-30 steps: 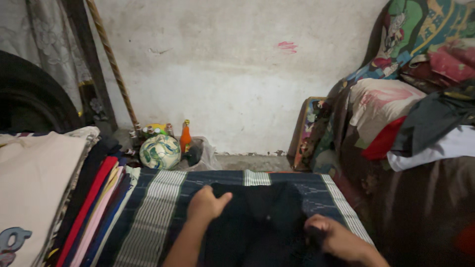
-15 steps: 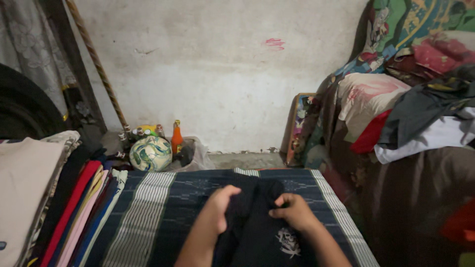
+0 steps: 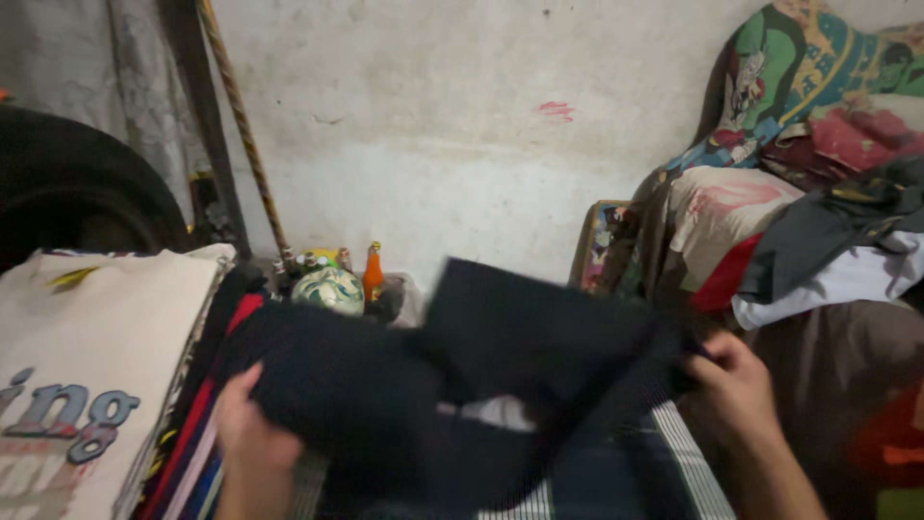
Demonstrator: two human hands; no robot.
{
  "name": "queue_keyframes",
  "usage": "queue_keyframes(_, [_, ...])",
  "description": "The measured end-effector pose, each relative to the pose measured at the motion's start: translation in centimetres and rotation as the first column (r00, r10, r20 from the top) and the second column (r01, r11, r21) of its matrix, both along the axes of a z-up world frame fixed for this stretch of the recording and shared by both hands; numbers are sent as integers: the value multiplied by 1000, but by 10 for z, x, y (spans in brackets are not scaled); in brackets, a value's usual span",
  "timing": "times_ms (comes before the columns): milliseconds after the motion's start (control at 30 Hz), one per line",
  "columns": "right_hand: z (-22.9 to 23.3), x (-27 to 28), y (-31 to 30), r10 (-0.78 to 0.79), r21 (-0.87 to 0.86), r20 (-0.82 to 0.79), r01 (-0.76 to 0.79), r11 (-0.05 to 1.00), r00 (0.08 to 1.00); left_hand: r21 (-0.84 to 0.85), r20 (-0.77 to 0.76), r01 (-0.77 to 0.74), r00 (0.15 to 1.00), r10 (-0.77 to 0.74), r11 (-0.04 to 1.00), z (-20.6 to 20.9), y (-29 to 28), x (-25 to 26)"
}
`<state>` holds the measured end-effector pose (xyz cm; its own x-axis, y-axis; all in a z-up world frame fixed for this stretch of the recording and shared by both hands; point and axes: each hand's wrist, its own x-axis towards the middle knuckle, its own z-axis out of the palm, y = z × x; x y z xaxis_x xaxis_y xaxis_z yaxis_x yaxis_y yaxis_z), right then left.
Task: The person folds a black t-shirt with a graphic print on a striped table surface, smoothing and aligning the fabric before stacking it with other folded shirts. The person then picks up a green t-shirt and begins to fold it.
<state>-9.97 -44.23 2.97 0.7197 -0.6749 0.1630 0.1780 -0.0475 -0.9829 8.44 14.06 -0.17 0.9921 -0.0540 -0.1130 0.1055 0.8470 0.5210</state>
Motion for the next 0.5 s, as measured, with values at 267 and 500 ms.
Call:
queue_keyframes(267, [-126, -89, -99, -231, -243, -788, 57, 968, 570, 705, -161, 33, 980, 115, 708, -81, 38, -39])
queue_keyframes(500, [-129, -107, -112, 192, -119, -213, -220, 968, 958, 813, 44, 43, 990, 136, -581, -30, 31, -32])
